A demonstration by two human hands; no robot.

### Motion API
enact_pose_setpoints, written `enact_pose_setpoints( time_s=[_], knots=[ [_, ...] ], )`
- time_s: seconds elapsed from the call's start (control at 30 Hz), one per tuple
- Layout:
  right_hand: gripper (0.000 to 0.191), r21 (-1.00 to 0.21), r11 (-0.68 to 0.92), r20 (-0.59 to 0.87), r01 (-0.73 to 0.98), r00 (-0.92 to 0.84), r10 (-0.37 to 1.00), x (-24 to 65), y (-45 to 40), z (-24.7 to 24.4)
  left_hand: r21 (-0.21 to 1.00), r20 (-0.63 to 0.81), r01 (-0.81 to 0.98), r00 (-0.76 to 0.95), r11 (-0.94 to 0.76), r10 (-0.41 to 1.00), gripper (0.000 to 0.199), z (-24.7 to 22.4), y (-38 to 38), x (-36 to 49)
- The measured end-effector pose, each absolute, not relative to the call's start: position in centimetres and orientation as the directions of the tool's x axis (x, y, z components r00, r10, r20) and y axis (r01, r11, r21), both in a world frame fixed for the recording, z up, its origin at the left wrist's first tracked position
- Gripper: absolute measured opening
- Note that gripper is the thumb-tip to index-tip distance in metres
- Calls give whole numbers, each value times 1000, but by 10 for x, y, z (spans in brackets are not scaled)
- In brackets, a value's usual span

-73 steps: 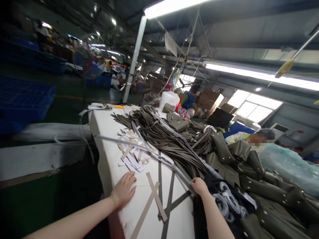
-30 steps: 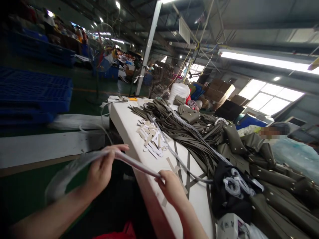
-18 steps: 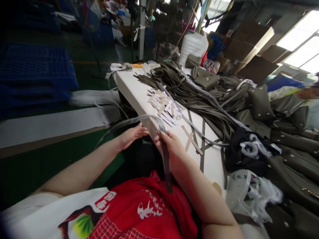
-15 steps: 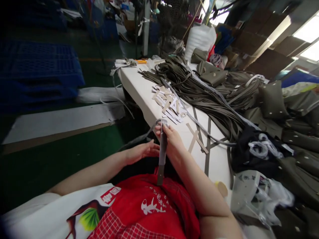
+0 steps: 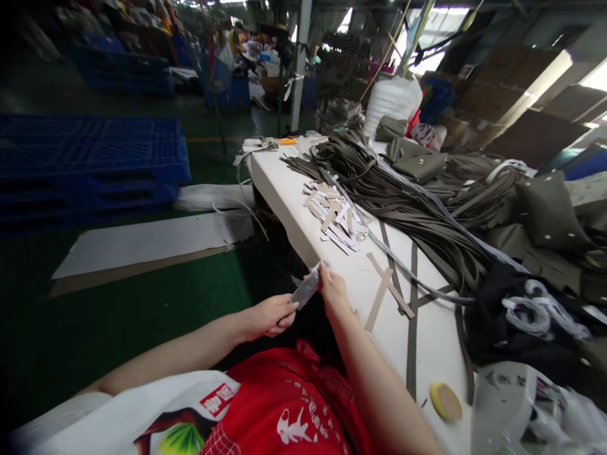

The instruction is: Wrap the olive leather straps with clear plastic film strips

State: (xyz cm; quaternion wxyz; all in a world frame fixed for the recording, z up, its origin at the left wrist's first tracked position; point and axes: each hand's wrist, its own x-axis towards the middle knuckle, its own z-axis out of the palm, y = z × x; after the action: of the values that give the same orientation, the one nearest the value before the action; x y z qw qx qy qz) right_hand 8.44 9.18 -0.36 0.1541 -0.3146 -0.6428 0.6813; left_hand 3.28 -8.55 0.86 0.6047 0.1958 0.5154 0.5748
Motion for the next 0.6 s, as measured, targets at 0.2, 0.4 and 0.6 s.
enact_pose_setpoints(
  time_s=[0.2,0.4,0.6],
  knots=[
    [64,-954,134,-90,269,-680,728,112,105,-9,844,-424,-420,-138,335,895,41,1,-57,39],
    [65,-916,222,-97,335,-721,686,130,112,-26,845,-391,-412,-42,341,919,47,1,-49,39],
    [71,-888,105,-323,448,-769,551,140,114,-23,813,-469,-416,-50,408,882,60,3,-48,30]
  ],
)
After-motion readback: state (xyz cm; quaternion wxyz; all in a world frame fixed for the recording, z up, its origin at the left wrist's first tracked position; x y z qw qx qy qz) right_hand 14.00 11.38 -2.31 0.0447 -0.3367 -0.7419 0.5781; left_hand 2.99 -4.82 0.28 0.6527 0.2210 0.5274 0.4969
